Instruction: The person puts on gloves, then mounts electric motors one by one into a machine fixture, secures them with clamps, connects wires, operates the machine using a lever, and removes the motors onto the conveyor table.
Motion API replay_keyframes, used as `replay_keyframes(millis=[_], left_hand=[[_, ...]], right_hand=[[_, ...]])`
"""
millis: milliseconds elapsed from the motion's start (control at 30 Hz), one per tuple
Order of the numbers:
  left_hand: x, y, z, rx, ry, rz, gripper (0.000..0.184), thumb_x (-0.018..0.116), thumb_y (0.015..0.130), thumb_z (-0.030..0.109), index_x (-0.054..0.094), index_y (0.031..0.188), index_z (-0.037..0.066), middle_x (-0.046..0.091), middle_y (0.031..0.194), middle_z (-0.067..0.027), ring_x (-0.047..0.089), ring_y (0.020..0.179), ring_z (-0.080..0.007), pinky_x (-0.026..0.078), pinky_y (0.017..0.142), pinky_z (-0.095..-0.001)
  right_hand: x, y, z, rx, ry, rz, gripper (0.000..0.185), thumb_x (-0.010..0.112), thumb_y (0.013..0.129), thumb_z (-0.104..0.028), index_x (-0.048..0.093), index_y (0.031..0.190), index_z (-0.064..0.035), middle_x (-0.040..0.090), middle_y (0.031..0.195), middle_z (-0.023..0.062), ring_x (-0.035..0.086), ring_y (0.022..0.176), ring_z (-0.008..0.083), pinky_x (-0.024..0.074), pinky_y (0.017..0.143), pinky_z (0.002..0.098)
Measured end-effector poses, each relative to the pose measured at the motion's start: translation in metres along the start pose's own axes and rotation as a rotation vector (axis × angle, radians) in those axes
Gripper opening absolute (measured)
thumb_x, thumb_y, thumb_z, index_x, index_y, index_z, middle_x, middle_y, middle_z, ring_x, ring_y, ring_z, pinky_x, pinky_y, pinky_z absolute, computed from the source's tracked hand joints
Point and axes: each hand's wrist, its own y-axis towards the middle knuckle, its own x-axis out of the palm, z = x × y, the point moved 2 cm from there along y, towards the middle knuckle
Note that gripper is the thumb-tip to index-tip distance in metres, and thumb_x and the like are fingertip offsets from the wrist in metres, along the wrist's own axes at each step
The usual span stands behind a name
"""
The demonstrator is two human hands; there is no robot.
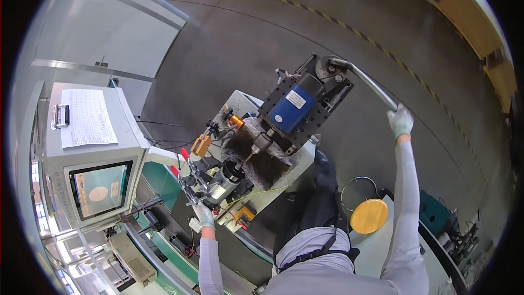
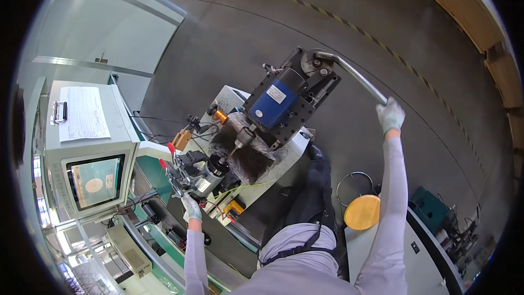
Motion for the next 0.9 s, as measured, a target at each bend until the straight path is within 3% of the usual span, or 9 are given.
replay_keyframes(millis=[133,233,333,500,600,633,733,800,900], left_hand=[[-0.025,0.025,-0.031,0.138,0.017,0.008,0.025,0.044,0.1,0.025,0.056,0.108,0.005,0.06,0.098,-0.0071,0.059,0.084,-0.0185,0.051,0.078,-0.0354],[-0.019,0.025,-0.03,0.0,-0.005,-0.027,0.027,0.044,0.1,0.026,0.056,0.11,0.004,0.061,0.1,-0.0061,0.059,0.082,-0.0177,0.051,0.076,-0.035],[-0.011,-0.012,0.007,0.13,0.379,-0.006,0.033,0.044,0.099,0.027,0.055,0.117,0.003,0.065,0.101,-0.0075,0.061,0.085,-0.0174,0.05,0.082,-0.0329],[-0.076,-0.047,0.0,0.561,0.594,-0.126,0.049,0.05,0.093,0.018,0.04,0.137,-0.002,0.047,0.136,-0.018,0.044,0.128,-0.0274,0.033,0.107,-0.0345],[-0.16,-0.034,-0.023,0.518,0.636,-0.012,0.055,0.053,0.091,0.022,0.038,0.138,-0.001,0.043,0.14,-0.0206,0.039,0.132,-0.0314,0.03,0.109,-0.0387],[-0.194,-0.019,-0.052,0.478,0.708,0.078,0.057,0.054,0.09,0.024,0.038,0.138,-0.001,0.042,0.14,-0.0214,0.038,0.133,-0.033,0.029,0.11,-0.0404],[-0.282,0.041,-0.152,0.358,0.828,0.272,0.06,0.056,0.088,0.028,0.038,0.138,0.0,0.041,0.141,-0.0217,0.037,0.133,-0.0352,0.029,0.11,-0.0431],[-0.328,0.065,-0.212,0.198,0.983,0.408,0.062,0.057,0.086,0.031,0.039,0.138,0.002,0.04,0.141,-0.0208,0.037,0.132,-0.0364,0.031,0.108,-0.0451],[-0.336,0.047,-0.233,0.234,1.027,0.348,0.065,0.058,0.084,0.033,0.039,0.136,0.0,0.041,0.141,-0.0213,0.039,0.13,-0.0367,0.031,0.107,-0.0465]], right_hand=[[-0.029,0.063,-0.013,-0.169,-0.131,0.152,0.043,0.062,0.078,-0.037,0.059,0.108,-0.0068,0.063,0.114,0.0153,0.059,0.109,0.0331,0.0447,0.095,0.0419],[-0.048,0.076,-0.046,0.011,-0.246,-0.118,0.05,0.062,0.08,-0.037,0.056,0.12,-0.006,0.057,0.125,0.0166,0.052,0.12,0.0327,0.0383,0.103,0.0401],[-0.049,0.013,-0.079,-0.314,-0.109,0.247,0.066,0.06,0.085,-0.042,0.045,0.136,-0.0044,0.049,0.134,0.0238,0.045,0.126,0.0353,0.0344,0.107,0.0426],[0.06,-0.133,-0.031,-0.739,-0.011,0.267,0.064,0.061,0.09,-0.026,0.033,0.14,0.002,0.038,0.138,0.0295,0.038,0.127,0.0466,0.0347,0.105,0.0512],[0.147,-0.191,0.077,-0.687,-0.444,-0.443,0.079,0.054,0.09,-0.044,0.024,0.143,0.0065,0.027,0.143,0.0356,0.026,0.135,0.0479,0.0244,0.112,0.0506],[0.102,-0.251,0.052,-0.469,-0.408,-0.676,0.072,0.051,0.092,-0.041,0.028,0.141,0.0062,0.029,0.144,0.0321,0.026,0.135,0.0465,0.0245,0.112,0.0498],[0.161,-0.262,0.148,-0.575,-0.125,-1.05,0.049,0.051,0.093,-0.033,0.045,0.128,-0.0001,0.053,0.126,0.0181,0.051,0.113,0.036,0.0441,0.091,0.0403],[0.137,-0.325,0.132,0.031,0.439,-1.205,0.032,0.055,0.091,-0.024,0.055,0.116,-0.0037,0.063,0.099,0.008,0.059,0.081,0.0153,0.0477,0.069,0.0266],[0.101,-0.375,0.065,-0.168,0.143,-1.323,0.028,0.055,0.093,-0.022,0.058,0.113,-0.002,0.064,0.095,0.0058,0.058,0.076,0.0131,0.0479,0.066,0.0287]])
